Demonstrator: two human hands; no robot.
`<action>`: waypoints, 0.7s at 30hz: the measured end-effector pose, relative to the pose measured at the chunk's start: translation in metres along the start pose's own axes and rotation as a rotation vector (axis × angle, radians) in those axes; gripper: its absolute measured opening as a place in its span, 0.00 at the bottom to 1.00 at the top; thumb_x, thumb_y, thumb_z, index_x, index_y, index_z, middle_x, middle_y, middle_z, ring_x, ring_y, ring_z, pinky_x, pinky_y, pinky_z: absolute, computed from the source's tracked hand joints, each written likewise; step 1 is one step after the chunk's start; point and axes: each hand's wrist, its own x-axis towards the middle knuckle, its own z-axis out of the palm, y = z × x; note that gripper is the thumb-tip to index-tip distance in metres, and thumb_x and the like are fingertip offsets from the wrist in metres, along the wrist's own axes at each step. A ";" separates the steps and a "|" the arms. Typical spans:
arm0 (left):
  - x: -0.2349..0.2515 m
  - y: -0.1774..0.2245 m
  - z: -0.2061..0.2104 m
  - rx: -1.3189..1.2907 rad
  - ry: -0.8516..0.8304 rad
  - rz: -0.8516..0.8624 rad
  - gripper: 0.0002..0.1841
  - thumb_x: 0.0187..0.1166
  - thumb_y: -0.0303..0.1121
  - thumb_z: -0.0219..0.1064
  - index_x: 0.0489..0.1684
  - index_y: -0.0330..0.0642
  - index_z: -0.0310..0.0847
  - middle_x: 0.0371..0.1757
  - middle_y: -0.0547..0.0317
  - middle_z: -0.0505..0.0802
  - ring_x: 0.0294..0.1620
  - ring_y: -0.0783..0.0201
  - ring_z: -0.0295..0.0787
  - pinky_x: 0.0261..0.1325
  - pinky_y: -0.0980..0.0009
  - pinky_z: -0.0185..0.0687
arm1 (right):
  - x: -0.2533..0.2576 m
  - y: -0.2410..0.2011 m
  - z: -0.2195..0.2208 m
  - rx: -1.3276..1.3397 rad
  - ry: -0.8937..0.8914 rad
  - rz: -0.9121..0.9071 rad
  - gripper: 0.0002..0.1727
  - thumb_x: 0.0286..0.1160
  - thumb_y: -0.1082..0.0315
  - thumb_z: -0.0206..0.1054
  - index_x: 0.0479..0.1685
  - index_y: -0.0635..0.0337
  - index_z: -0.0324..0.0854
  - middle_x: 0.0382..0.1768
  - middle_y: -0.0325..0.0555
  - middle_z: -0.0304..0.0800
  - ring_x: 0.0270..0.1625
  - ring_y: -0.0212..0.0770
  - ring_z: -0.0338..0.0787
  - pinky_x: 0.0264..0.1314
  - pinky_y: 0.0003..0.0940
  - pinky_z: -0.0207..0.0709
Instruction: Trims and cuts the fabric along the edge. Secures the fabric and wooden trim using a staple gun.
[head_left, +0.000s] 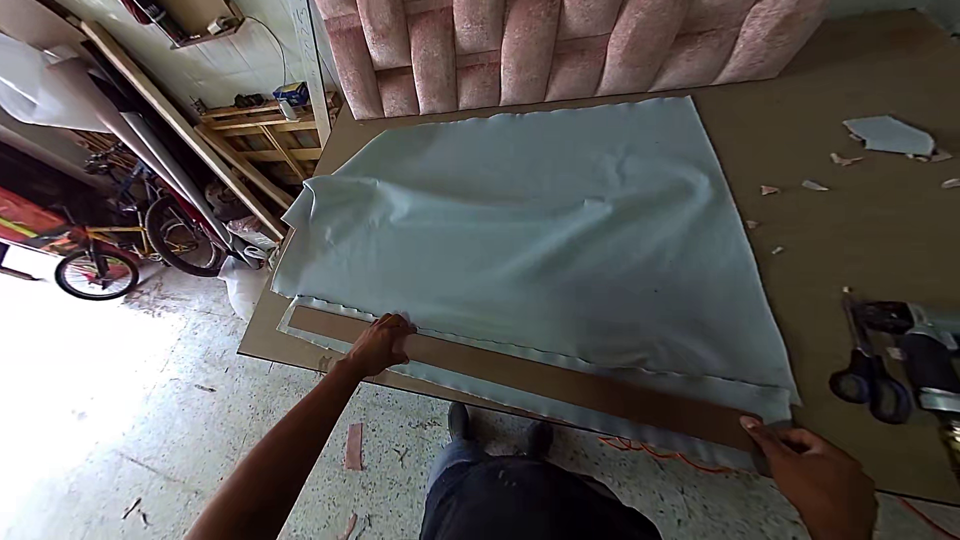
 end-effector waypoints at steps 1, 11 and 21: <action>-0.001 0.000 0.002 -0.001 0.007 -0.003 0.31 0.67 0.47 0.81 0.74 0.62 0.83 0.71 0.67 0.86 0.78 0.62 0.75 0.81 0.56 0.72 | -0.001 0.000 0.000 -0.001 -0.002 -0.001 0.33 0.73 0.38 0.72 0.44 0.67 0.86 0.42 0.66 0.89 0.48 0.64 0.87 0.54 0.72 0.74; -0.020 0.029 0.009 0.041 0.148 -0.086 0.33 0.64 0.44 0.83 0.75 0.63 0.83 0.76 0.63 0.85 0.83 0.57 0.73 0.85 0.44 0.66 | -0.004 -0.014 -0.020 0.004 -0.128 -0.131 0.25 0.76 0.50 0.75 0.50 0.68 0.87 0.46 0.66 0.90 0.52 0.63 0.89 0.59 0.69 0.78; 0.066 0.302 0.106 -0.269 0.223 0.300 0.18 0.78 0.46 0.71 0.64 0.56 0.90 0.69 0.63 0.91 0.76 0.59 0.82 0.80 0.52 0.77 | 0.027 -0.024 -0.049 -0.180 -0.120 -0.063 0.18 0.73 0.55 0.75 0.51 0.58 0.91 0.60 0.57 0.87 0.65 0.56 0.86 0.71 0.59 0.80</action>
